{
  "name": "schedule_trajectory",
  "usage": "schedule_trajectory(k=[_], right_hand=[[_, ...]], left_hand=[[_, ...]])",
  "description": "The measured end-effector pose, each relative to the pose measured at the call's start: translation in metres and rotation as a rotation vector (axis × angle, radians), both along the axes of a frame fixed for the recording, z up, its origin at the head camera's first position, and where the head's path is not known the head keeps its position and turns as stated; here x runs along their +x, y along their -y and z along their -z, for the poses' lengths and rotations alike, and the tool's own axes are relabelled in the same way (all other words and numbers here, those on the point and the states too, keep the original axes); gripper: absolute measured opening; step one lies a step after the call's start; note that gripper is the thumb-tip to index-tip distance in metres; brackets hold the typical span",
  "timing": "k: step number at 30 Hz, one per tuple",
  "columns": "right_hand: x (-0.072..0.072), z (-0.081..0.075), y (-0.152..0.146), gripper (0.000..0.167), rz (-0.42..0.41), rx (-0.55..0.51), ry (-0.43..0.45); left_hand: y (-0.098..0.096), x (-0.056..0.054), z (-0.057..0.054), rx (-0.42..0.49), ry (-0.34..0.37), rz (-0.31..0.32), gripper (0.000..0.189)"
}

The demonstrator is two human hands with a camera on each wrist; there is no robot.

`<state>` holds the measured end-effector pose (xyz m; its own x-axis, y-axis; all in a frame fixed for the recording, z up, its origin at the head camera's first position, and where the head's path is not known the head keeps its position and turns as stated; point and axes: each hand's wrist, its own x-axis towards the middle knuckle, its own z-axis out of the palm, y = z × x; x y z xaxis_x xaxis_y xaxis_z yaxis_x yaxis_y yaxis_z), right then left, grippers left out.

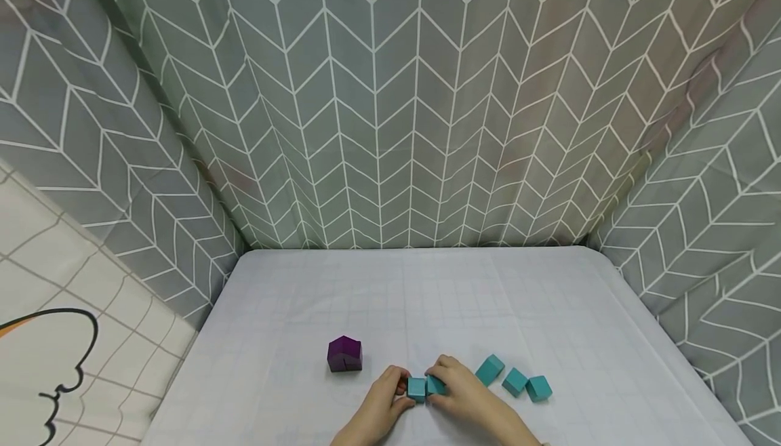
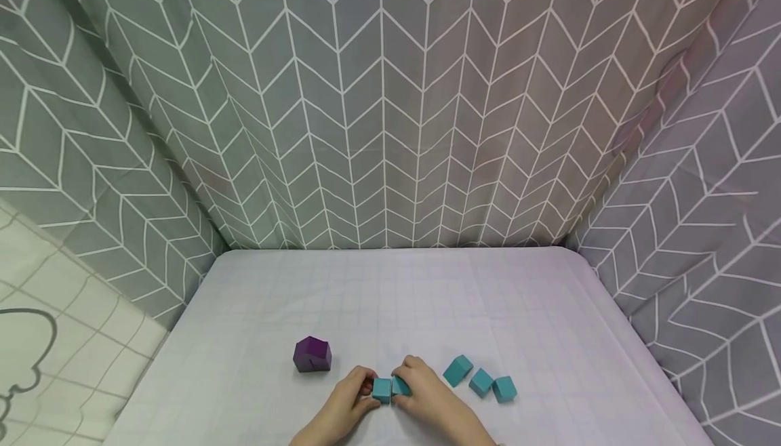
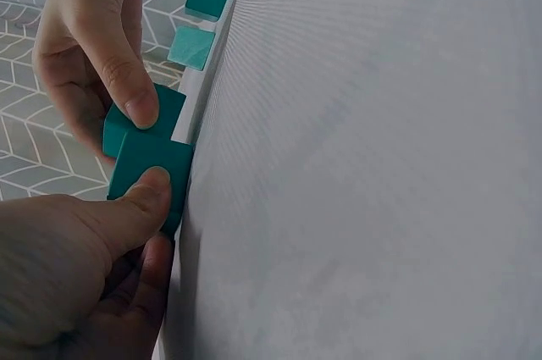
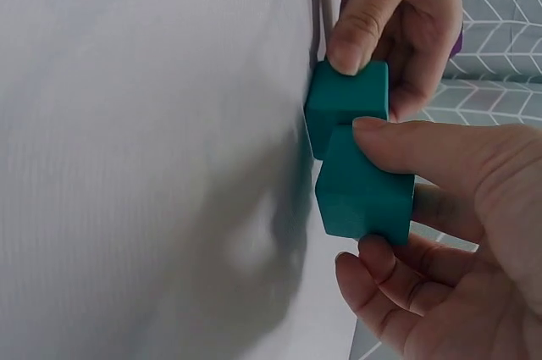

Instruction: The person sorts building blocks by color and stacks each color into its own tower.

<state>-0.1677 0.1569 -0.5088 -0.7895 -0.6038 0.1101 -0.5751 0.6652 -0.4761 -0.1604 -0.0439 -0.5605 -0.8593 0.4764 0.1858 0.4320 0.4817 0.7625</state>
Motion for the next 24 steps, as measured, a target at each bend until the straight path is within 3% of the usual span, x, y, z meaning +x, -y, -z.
schedule_trajectory(k=[24], right_hand=[[0.003,0.014,0.005,0.027,0.006,-0.032,0.002]], left_hand=[[0.0,0.001,0.0,0.007,-0.032,0.003,0.03]])
